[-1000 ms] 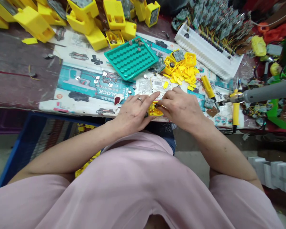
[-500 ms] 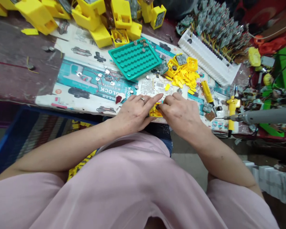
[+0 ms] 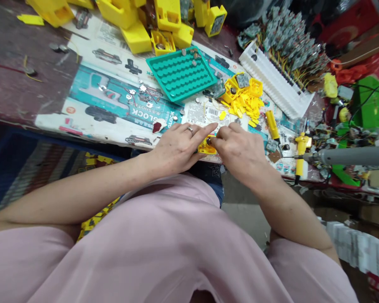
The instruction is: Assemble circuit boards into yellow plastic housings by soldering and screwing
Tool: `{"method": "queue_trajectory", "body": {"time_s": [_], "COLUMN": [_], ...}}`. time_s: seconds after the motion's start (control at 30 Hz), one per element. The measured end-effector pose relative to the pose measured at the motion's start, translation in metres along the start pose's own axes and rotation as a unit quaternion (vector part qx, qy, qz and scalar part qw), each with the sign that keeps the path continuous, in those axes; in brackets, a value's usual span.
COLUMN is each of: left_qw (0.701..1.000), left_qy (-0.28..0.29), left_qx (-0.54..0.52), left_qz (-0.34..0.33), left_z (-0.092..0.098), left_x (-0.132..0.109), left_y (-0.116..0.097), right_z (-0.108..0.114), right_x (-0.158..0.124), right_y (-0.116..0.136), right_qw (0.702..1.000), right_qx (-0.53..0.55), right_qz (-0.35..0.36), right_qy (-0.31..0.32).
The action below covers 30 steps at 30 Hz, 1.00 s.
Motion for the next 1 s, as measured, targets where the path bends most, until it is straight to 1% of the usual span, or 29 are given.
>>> {"method": "queue_trajectory", "body": {"time_s": [0.13,0.23,0.3,0.47,0.6,0.77,0.87,0.93,1.0], "left_qw": [1.000,1.000,1.000,1.000,0.999,1.000,1.000,0.999,0.999], "left_qy": [0.002,0.010,0.013,0.017,0.022,0.020,0.012,0.006,0.001], "left_qx": [-0.005,-0.002,-0.001,0.014,0.025,0.002,-0.022,-0.034,-0.040], "left_qz": [0.001,0.000,0.001,-0.006,-0.011,-0.001,0.014,0.017,0.018], "left_z": [0.001,0.001,0.001,0.001,0.002,0.001,0.000,-0.001,-0.002], "left_x": [-0.001,-0.002,-0.001,-0.001,0.000,0.000,0.000,-0.001,-0.001], "left_y": [0.000,0.000,0.000,0.000,-0.001,0.000,0.000,0.000,0.001], "right_z": [-0.002,-0.007,-0.010,-0.015,-0.014,-0.004,0.000,0.000,-0.002], "right_x": [-0.008,-0.013,-0.014,-0.012,-0.009,-0.005,-0.003,-0.002,-0.003], "right_y": [0.014,0.012,0.007,-0.004,-0.008,0.002,0.011,0.014,0.013], "right_qw": [0.998,0.995,0.994,0.996,0.998,0.999,1.000,1.000,1.000], "right_qx": [-0.029,-0.022,-0.014,0.017,0.034,-0.001,-0.007,-0.007,-0.004], "right_qz": [-0.008,-0.025,-0.033,-0.046,-0.036,-0.031,-0.005,0.010,0.003], "right_qy": [-0.061,-0.097,-0.105,-0.075,-0.038,-0.011,0.000,-0.001,-0.010]}}
Point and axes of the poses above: each hand's wrist, its own x-axis towards the middle knuckle, its own z-axis out of the back of the hand, y = z × x, the point moved 2 cm from there along x, towards the middle knuckle, and after that the axes turned 15 degrees about -y, right-handed, at the moved point
